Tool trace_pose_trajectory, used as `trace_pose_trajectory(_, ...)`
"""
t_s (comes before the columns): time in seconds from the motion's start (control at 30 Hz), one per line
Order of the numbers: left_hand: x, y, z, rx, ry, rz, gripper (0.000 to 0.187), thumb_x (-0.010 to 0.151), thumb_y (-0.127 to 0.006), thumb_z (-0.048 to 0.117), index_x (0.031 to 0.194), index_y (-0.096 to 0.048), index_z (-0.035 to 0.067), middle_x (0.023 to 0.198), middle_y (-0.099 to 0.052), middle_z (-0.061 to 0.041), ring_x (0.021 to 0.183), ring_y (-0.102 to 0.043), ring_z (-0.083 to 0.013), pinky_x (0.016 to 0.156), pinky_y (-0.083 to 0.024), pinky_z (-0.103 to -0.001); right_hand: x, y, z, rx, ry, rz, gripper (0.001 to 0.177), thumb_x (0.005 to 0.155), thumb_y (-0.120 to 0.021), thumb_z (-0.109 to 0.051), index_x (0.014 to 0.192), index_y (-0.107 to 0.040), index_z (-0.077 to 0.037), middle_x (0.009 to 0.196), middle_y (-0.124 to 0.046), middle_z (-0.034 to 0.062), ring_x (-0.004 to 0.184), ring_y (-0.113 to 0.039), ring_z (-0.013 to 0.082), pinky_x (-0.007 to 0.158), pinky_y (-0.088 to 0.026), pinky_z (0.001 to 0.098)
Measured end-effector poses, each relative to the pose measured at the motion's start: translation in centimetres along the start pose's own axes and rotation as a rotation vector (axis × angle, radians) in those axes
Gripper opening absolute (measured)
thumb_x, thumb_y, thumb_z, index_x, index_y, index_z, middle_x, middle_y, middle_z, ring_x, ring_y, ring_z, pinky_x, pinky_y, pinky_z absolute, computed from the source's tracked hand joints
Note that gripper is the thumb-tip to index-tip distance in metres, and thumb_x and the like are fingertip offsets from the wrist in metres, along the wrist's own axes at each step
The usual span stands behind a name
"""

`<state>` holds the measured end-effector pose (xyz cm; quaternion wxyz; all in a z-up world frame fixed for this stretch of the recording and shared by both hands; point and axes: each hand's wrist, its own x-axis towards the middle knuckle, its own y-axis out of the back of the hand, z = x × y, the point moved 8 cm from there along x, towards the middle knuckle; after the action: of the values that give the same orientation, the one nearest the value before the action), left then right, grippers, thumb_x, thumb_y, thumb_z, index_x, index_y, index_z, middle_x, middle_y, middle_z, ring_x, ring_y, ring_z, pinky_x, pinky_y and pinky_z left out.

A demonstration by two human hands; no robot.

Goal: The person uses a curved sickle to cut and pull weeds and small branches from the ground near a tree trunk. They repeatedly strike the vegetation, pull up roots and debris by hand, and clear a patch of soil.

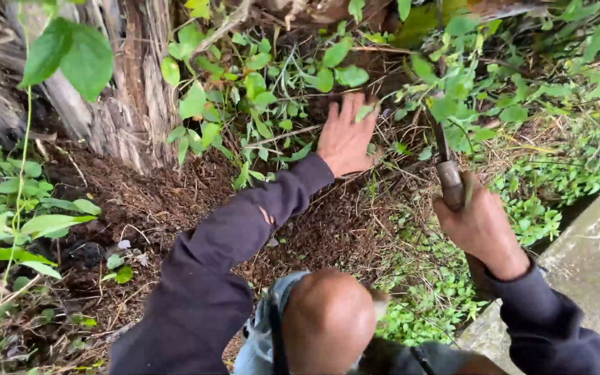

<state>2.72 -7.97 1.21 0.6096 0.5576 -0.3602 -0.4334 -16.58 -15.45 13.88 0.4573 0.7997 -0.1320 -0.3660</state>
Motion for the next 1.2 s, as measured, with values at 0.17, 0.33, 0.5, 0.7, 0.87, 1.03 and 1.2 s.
trace_pose_trajectory(0.17,0.7,-0.7,1.0,0.079,0.2,-0.015,0.115,0.069,-0.092,0.054,0.153,-0.033,0.0,0.137,-0.053,-0.02,0.136,-0.045,-0.0357,0.106,-0.038,-0.054,0.1,-0.6,0.7,0.149,0.053,0.077,0.024,0.097,-0.069,-0.013,0.102,-0.061,0.009,0.078,-0.067,0.0289,0.055,-0.066,0.0376,0.058,-0.057,0.0493)
trace_pose_trajectory(0.33,2.7,-3.0,2.3,0.03,0.239,0.18,0.053,0.079,-0.074,0.018,0.127,-0.057,0.002,0.096,-0.076,-0.02,0.087,-0.067,-0.0313,0.079,-0.048,-0.048,-0.2,-4.4,7.1,0.259,0.032,0.19,0.02,0.089,-0.07,-0.007,0.1,-0.061,0.008,0.073,-0.064,0.0269,0.057,-0.064,0.0386,0.056,-0.052,0.0499)
trace_pose_trajectory(0.5,0.3,-1.8,4.0,0.152,0.291,0.255,0.025,0.089,-0.057,0.009,0.112,-0.061,0.0,0.068,-0.071,-0.018,0.048,-0.065,-0.0255,0.05,-0.051,-0.039,-2.9,-1.6,6.7,0.335,-0.02,0.341,0.018,0.093,-0.069,-0.002,0.105,-0.061,0.008,0.079,-0.065,0.0284,0.058,-0.063,0.0373,0.057,-0.053,0.0479)
trace_pose_trajectory(0.7,-4.6,-1.7,6.0,-0.044,0.073,0.051,0.031,0.09,-0.056,0.005,0.119,-0.062,-0.004,0.071,-0.074,-0.016,0.04,-0.058,-0.0133,0.038,-0.044,-0.027,-5.9,-2.7,7.1,0.317,-0.125,0.131,0.024,0.084,-0.063,0.005,0.108,-0.063,0.01,0.078,-0.069,0.0356,0.051,-0.067,0.0392,0.055,-0.057,0.0527)
trace_pose_trajectory(0.87,-6.5,-5.0,4.9,-0.032,-0.104,-0.215,0.026,0.099,-0.045,0.005,0.124,-0.05,-0.001,0.089,-0.076,-0.021,0.04,-0.061,-0.018,0.033,-0.047,-0.032,-4.6,-4.2,9.5,0.495,-0.08,0.317,0.021,0.084,-0.068,0.004,0.105,-0.063,0.003,0.08,-0.068,0.0282,0.062,-0.066,0.0381,0.06,-0.056,0.0507)
trace_pose_trajectory(1.03,-9.7,-2.9,7.4,0.19,-0.419,-0.133,0.021,0.103,-0.05,0.016,0.118,-0.057,0.004,0.077,-0.074,-0.014,0.042,-0.059,-0.0115,0.039,-0.046,-0.024,-6.8,-6.7,11.0,0.315,-0.112,0.133,0.042,0.08,-0.076,-0.002,0.119,-0.064,0.008,0.093,-0.071,0.0342,0.082,-0.073,0.0459,0.071,-0.059,0.0581)
trace_pose_trajectory(1.2,-10.0,-3.0,11.3,0.218,-0.666,-0.297,0.031,0.105,-0.046,0.014,0.132,-0.06,0.007,0.095,-0.079,-0.015,0.044,-0.057,-0.009,0.043,-0.048,-0.019,-6.7,-6.5,12.8,0.367,-0.034,0.413,0.024,0.084,-0.075,-0.002,0.104,-0.064,0.002,0.082,-0.068,0.0253,0.071,-0.068,0.0418,0.063,-0.056,0.0506)
